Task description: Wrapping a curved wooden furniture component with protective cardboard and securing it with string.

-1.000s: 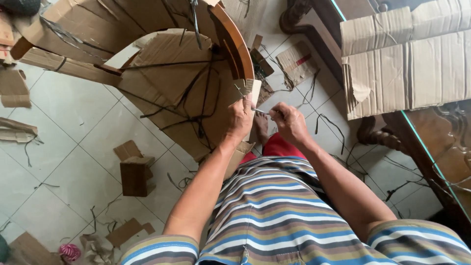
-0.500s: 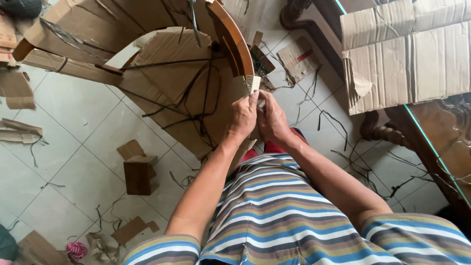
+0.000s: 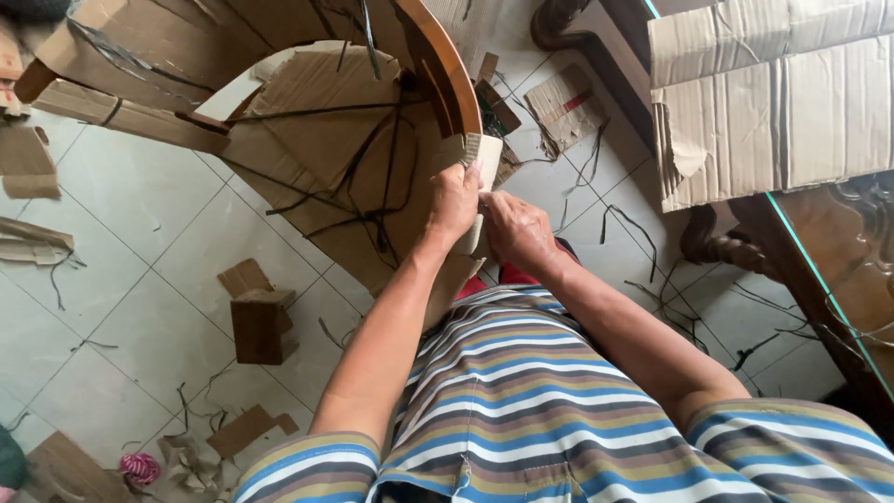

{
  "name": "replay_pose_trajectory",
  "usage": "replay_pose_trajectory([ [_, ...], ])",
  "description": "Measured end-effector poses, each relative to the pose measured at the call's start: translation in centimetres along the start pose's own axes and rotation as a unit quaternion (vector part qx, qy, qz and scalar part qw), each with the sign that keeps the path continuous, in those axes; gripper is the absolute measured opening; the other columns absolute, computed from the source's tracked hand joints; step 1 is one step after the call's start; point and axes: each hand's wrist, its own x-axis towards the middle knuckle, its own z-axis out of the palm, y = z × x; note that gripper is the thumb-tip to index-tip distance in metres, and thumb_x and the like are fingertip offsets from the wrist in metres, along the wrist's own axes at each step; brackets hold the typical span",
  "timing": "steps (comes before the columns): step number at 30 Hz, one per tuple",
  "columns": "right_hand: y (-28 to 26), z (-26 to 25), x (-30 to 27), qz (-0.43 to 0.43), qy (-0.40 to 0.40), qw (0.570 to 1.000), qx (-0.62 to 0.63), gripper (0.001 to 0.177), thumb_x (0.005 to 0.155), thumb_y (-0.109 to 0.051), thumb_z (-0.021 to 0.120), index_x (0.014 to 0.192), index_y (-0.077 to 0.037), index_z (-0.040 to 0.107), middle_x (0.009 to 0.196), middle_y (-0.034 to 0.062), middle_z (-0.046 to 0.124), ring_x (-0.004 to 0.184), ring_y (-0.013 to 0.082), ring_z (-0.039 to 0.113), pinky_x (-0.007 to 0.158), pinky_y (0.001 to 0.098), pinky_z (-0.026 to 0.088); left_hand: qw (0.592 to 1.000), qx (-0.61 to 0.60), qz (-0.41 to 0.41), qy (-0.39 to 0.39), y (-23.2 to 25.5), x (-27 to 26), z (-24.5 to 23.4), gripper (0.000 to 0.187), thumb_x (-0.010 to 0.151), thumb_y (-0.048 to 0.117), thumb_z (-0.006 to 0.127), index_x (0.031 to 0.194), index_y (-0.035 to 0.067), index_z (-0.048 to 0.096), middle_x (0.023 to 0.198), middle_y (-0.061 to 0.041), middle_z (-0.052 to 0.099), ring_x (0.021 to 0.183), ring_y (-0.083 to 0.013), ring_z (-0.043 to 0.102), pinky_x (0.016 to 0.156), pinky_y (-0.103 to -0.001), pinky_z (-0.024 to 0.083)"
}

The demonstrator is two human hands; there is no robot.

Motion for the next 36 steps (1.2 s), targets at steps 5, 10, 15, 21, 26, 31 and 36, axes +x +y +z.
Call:
replay_pose_trajectory([
  [5, 0.9, -0.7, 0.2, -0.060, -0.015, 0.998, -0.022, 0.008, 0.093, -0.029, 0.062, 0.095, -0.023, 0.057, 0.073, -0.0043, 0.052, 0.066, 0.0247, 0.065, 0.054, 0.0374, 0.054, 0.998, -0.019, 0.062, 0.010, 3.2, -2.0, -1.9, 0.031, 0.094, 0.035, 0.072, 0.096, 0.005, 0.061, 0.070, -0.019, 0.070, 0.069, -0.0331, 0.074, 0.057, -0.046, 0.056],
  [10, -0.9, -6.4, 3.1, 0.068, -0.239, 0.934, 0.256, 0.015, 0.100, -0.026, 0.059, 0.091, -0.015, 0.064, 0.077, 0.0074, 0.067, 0.078, 0.0330, 0.067, 0.070, 0.0464, 0.055, 0.991, -0.042, 0.097, -0.078, 3.4, -3.4, -4.1, 0.021, 0.097, 0.031, 0.068, 0.100, 0.012, 0.059, 0.059, -0.007, 0.066, 0.061, -0.0198, 0.070, 0.061, -0.035, 0.056],
  [15, -3.8, -9.6, 3.5, 0.210, -0.245, 0.829, 0.457, 0.021, 0.103, -0.026, 0.058, 0.090, -0.013, 0.069, 0.074, -0.0046, 0.059, 0.074, 0.0131, 0.055, 0.070, 0.0325, 0.050, 0.977, -0.111, 0.086, -0.158, 4.5, -6.2, -6.3, 0.020, 0.071, 0.003, 0.066, 0.086, 0.013, 0.074, 0.081, -0.003, 0.071, 0.078, -0.0147, 0.074, 0.078, -0.031, 0.060],
  [21, -4.7, -10.5, 3.8, 0.289, -0.207, 0.762, 0.541, 0.026, 0.104, -0.027, 0.057, 0.087, -0.010, 0.067, 0.062, -0.0040, 0.047, 0.056, 0.0059, 0.043, 0.052, 0.0214, 0.036, 0.959, 0.013, 0.273, -0.076, 3.0, -7.3, -4.4, 0.038, 0.068, 0.000, 0.071, 0.103, 0.016, 0.068, 0.094, -0.002, 0.070, 0.095, -0.0235, 0.070, 0.091, -0.037, 0.058],
  [26, -3.5, -9.4, 3.3, 0.277, -0.182, 0.779, 0.533, 0.030, 0.105, -0.031, 0.057, 0.087, -0.008, 0.065, 0.059, -0.0050, 0.044, 0.053, 0.0045, 0.042, 0.051, 0.0213, 0.035, 0.891, 0.141, 0.432, -0.002, 2.5, -7.2, -4.4, 0.020, 0.103, 0.020, 0.062, 0.120, 0.014, 0.072, 0.099, -0.004, 0.074, 0.100, -0.0189, 0.071, 0.092, -0.031, 0.058],
  [31, -2.4, -7.2, 2.5, 0.283, -0.155, 0.781, 0.535, 0.031, 0.106, -0.033, 0.057, 0.088, -0.010, 0.066, 0.064, -0.0038, 0.050, 0.055, 0.0048, 0.045, 0.051, 0.0226, 0.038, 0.883, 0.144, 0.442, -0.075, 5.4, -7.3, -6.2, 0.029, 0.105, 0.019, 0.056, 0.127, 0.005, 0.069, 0.105, -0.015, 0.074, 0.108, -0.0271, 0.070, 0.098, -0.038, 0.057],
  [36, -1.3, -6.5, 1.6, 0.258, -0.128, 0.818, 0.498, 0.031, 0.106, -0.035, 0.059, 0.089, -0.010, 0.066, 0.068, -0.0034, 0.050, 0.062, 0.0057, 0.042, 0.055, 0.0239, 0.036, 0.897, 0.164, 0.408, -0.050, 4.7, -6.5, -5.6, 0.021, 0.103, 0.023, 0.060, 0.103, 0.009, 0.076, 0.091, -0.006, 0.075, 0.100, -0.0208, 0.071, 0.094, -0.035, 0.052],
])
